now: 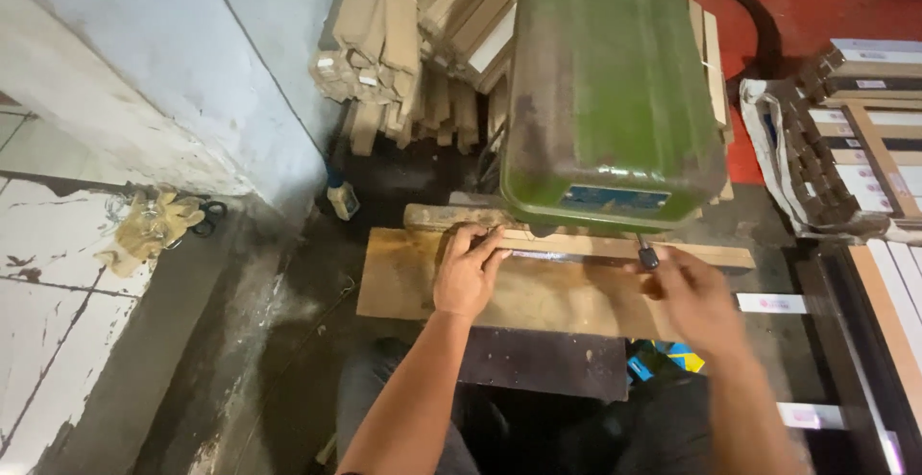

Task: Operating a manual press machine to process thin strips and stacking the finished components.

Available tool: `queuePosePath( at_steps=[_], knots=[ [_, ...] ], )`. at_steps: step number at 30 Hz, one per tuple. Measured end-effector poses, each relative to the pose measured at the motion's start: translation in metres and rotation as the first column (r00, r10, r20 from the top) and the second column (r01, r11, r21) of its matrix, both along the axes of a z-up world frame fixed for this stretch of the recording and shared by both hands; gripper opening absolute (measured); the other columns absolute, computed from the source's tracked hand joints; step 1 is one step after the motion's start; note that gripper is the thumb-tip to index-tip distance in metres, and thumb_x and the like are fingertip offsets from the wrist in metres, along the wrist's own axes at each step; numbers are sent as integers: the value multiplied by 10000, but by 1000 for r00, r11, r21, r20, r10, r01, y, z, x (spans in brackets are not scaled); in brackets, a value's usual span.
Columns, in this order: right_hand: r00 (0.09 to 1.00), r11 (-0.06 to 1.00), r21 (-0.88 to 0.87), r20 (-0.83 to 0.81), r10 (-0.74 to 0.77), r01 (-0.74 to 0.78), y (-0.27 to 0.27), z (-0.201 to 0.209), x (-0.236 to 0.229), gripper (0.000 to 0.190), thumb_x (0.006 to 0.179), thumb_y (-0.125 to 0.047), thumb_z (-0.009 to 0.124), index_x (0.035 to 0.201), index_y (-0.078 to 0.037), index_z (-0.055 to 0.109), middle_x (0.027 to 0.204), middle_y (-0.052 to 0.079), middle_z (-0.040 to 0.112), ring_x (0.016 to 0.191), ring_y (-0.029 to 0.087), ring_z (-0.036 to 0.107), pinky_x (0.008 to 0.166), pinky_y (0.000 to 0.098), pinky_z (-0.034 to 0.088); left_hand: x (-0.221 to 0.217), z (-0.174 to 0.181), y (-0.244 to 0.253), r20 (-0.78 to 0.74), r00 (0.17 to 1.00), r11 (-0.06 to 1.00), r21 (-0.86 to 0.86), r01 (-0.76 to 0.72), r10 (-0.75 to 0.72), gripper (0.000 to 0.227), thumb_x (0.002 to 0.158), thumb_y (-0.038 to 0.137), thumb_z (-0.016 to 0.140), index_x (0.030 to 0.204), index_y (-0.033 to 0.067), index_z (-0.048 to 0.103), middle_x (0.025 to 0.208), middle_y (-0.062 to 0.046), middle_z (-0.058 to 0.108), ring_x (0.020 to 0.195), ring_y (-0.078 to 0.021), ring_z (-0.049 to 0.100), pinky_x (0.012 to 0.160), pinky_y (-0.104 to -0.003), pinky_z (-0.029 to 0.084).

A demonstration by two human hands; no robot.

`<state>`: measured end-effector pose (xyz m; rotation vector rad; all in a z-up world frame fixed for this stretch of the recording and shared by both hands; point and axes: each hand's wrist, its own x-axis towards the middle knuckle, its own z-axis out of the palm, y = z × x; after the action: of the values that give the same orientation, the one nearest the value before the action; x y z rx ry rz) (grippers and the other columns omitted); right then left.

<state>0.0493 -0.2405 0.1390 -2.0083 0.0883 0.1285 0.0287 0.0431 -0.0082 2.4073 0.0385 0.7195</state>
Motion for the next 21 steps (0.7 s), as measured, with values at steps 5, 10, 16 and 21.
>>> queuePosePath(
  at_steps=[5, 10, 16, 21],
  knots=[
    [984, 980, -103, -68, 164, -171, -10, 34, 10, 421, 1047, -351, 567, 910, -15, 781, 790, 99, 754, 767, 184, 651, 783, 322, 501, 0, 4, -1, -232, 973, 991, -127, -36, 5, 356, 1018, 436, 531, 1309, 350, 718, 1333, 51, 531, 1155, -214, 569, 707, -492, 572],
    [952, 891, -383, -269, 146, -245, 16, 31, 41, 442, 983, -458, 598, 970, -100, 857, 935, 9, 827, 857, 192, 747, 808, 338, 480, -3, 16, -2, -227, 974, 993, -105, -52, 28, 323, 997, 294, 631, 1299, 367, 717, 1293, 68, 546, 1145, -210, 575, 748, -460, 573],
    [962, 858, -481, -269, 51, -180, 1, -39, 90, 586, 958, -378, 569, 1405, 1, 589, 1462, 202, 573, 1315, 389, 562, 1116, 462, 443, -1, 12, -1, -276, 961, 996, -85, -25, 1, 327, 1022, 325, 594, 1325, 388, 697, 1303, 70, 526, 1144, -197, 560, 650, -474, 593],
    [969, 887, -397, -157, 188, -237, -8, -60, 107, 460, 954, -328, 576, 1314, -54, 656, 1365, 125, 662, 1255, 284, 617, 1095, 402, 470, -2, 18, -1, -341, 940, 995, -96, -34, -1, 337, 1021, 343, 583, 1336, 399, 688, 1320, 90, 507, 1210, -162, 529, 750, -454, 590]
  ],
)
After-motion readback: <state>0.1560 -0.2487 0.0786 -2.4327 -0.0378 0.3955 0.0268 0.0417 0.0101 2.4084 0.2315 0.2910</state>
